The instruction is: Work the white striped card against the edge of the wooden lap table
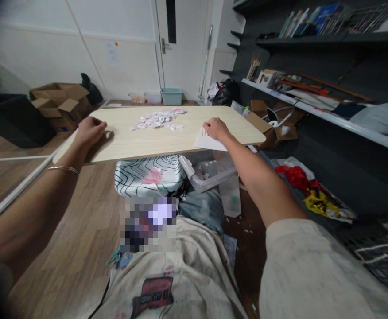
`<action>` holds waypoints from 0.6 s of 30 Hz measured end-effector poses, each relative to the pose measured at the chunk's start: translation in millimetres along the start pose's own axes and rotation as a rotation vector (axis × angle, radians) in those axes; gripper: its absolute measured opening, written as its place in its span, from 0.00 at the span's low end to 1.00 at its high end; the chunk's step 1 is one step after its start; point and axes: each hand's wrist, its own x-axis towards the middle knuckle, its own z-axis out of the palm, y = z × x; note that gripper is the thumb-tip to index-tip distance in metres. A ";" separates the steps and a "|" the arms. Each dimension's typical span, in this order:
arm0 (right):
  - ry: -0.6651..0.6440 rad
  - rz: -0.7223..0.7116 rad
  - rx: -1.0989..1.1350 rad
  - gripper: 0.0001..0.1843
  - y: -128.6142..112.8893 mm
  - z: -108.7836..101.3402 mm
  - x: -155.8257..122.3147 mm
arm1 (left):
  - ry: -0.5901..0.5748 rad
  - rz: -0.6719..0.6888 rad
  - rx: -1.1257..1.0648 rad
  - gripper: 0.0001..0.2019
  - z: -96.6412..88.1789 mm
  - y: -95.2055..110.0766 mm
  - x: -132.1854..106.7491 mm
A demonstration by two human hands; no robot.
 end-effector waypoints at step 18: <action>-0.007 0.005 -0.003 0.25 -7.5 -6.9 -5.5 | -0.013 0.019 0.055 0.09 1.2 -3.3 1.6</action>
